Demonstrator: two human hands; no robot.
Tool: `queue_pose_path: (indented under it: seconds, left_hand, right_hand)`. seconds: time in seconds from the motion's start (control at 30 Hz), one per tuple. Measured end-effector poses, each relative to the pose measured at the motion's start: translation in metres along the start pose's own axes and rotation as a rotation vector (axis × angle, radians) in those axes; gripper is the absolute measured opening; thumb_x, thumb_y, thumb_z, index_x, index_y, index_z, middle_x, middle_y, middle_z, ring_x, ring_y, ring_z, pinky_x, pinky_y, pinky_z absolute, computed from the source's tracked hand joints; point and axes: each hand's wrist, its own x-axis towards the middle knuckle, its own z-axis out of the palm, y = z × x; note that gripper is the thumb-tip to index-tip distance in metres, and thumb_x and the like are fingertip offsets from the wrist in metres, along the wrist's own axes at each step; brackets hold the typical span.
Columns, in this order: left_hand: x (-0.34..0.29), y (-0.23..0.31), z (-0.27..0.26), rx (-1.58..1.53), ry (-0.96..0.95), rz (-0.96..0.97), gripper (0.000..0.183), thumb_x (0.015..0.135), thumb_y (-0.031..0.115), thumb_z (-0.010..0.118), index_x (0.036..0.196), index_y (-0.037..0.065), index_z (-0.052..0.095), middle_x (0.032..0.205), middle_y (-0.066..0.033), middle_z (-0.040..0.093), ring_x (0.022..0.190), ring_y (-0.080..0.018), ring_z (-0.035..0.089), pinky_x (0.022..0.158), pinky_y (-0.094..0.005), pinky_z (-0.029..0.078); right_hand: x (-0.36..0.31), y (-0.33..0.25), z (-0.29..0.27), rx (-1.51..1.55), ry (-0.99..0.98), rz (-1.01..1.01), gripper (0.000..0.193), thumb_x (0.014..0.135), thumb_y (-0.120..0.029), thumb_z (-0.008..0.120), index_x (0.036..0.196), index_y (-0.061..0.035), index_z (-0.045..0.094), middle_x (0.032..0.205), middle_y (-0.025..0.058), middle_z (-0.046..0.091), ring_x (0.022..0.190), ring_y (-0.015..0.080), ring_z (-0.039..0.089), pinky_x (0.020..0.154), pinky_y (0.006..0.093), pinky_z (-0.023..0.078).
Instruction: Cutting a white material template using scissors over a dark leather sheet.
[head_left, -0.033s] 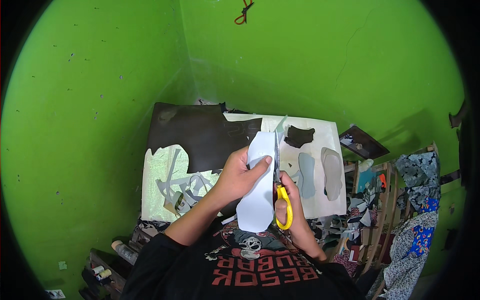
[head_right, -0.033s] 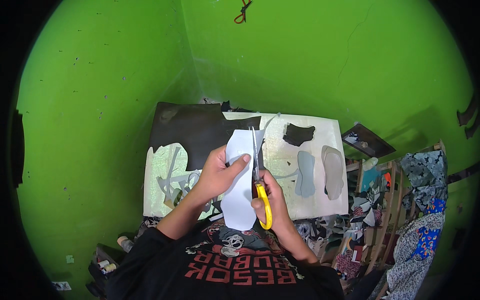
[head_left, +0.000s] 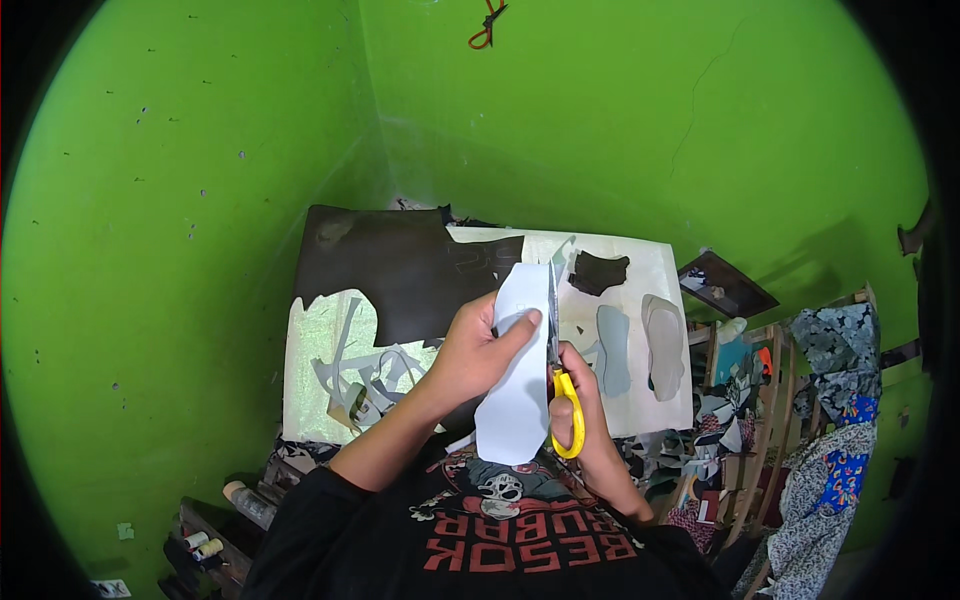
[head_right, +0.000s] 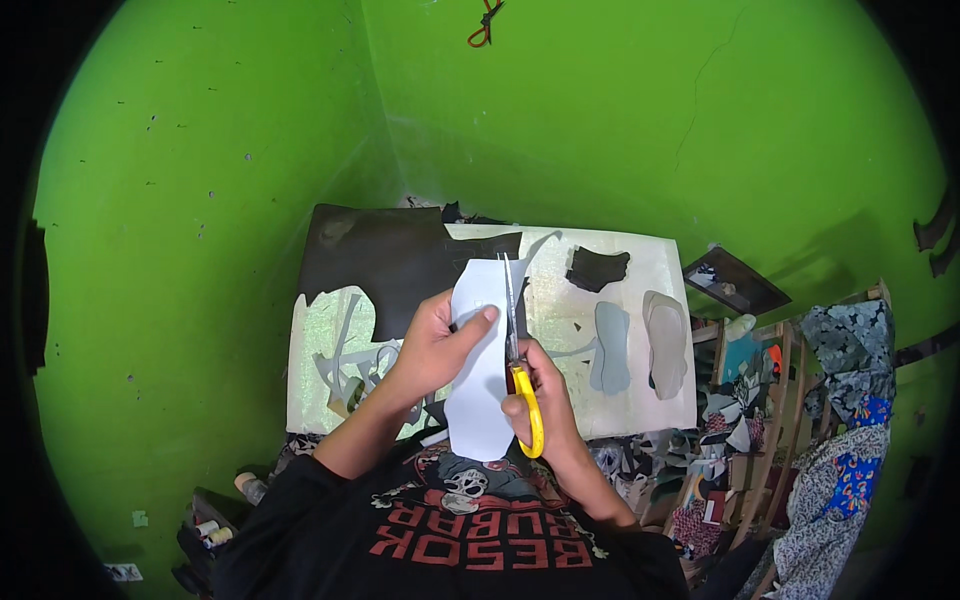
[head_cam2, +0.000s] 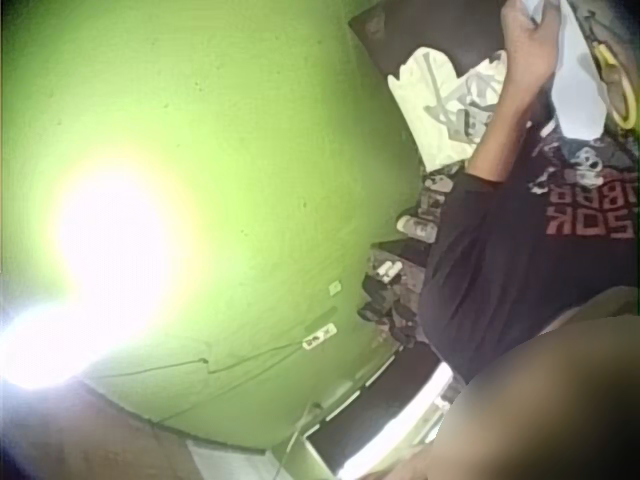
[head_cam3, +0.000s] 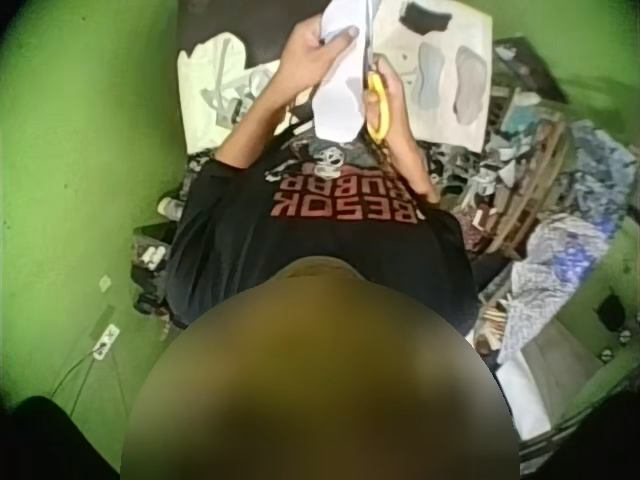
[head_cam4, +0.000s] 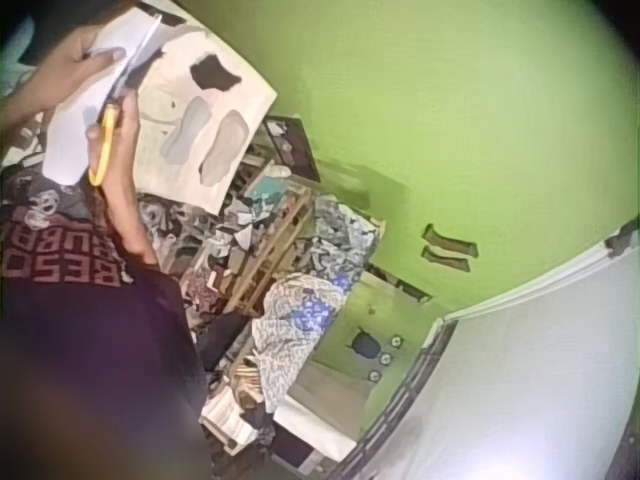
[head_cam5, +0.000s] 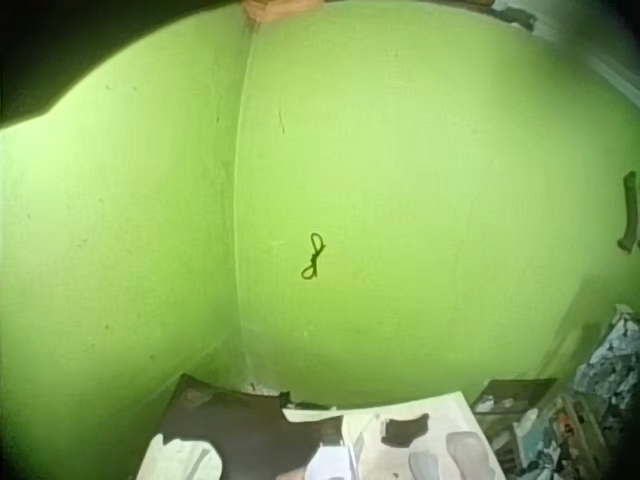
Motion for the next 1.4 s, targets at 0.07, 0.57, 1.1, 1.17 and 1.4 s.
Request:
queue_pose_path:
  seconds: [0.07,0.57,1.1,1.17,1.4]
  left_hand:
    - [0.003,-0.002,0.003,-0.025,0.067,0.034,0.016,0.101,0.015,0.057,0.107,0.001,0.060,0.088,0.0016,0.065,0.077,-0.0038,0.057,0.068,-0.0237,0.049]
    - [0.005,-0.004,0.001,0.084,0.115,0.010,0.021,0.100,0.020,0.059,0.096,0.000,0.058,0.076,-0.0017,0.061,0.069,-0.0041,0.054,0.058,-0.0253,0.046]
    - [0.002,-0.003,0.003,-0.057,0.052,0.003,0.016,0.097,0.013,0.062,0.106,0.000,0.064,0.088,0.0007,0.066,0.076,-0.0035,0.057,0.066,-0.0231,0.047]
    - [0.003,-0.003,0.003,-0.060,0.051,0.009,0.016,0.097,0.013,0.062,0.106,0.000,0.064,0.087,0.0009,0.066,0.075,-0.0034,0.056,0.066,-0.0231,0.047]
    - [0.003,-0.001,0.002,-0.068,0.035,0.005,0.014,0.098,0.013,0.061,0.104,0.001,0.063,0.084,0.0021,0.064,0.073,-0.0026,0.055,0.064,-0.0228,0.046]
  right_hand:
    - [-0.001,0.002,0.000,-0.050,-0.003,0.007,0.063,0.081,-0.048,0.077,0.113,-0.0011,0.051,0.082,-0.0047,0.048,0.072,0.0044,0.042,0.063,0.0205,0.035]
    - [0.003,-0.005,0.002,-0.017,-0.060,0.050,0.097,0.068,-0.085,0.061,0.116,-0.0012,0.047,0.085,-0.0037,0.048,0.073,0.0040,0.042,0.061,0.0192,0.033]
    - [0.005,-0.009,0.012,0.087,0.009,0.067,0.109,0.059,-0.091,0.060,0.119,-0.0015,0.044,0.078,-0.0014,0.051,0.063,0.0060,0.049,0.052,0.0201,0.037]
    - [0.005,-0.008,0.012,0.102,-0.001,0.055,0.107,0.060,-0.090,0.061,0.119,-0.0014,0.044,0.078,-0.0010,0.051,0.063,0.0059,0.049,0.052,0.0200,0.036]
    - [0.006,-0.010,0.008,0.093,-0.031,0.052,0.104,0.064,-0.087,0.063,0.118,-0.0010,0.045,0.078,-0.0009,0.052,0.061,0.0056,0.049,0.052,0.0201,0.037]
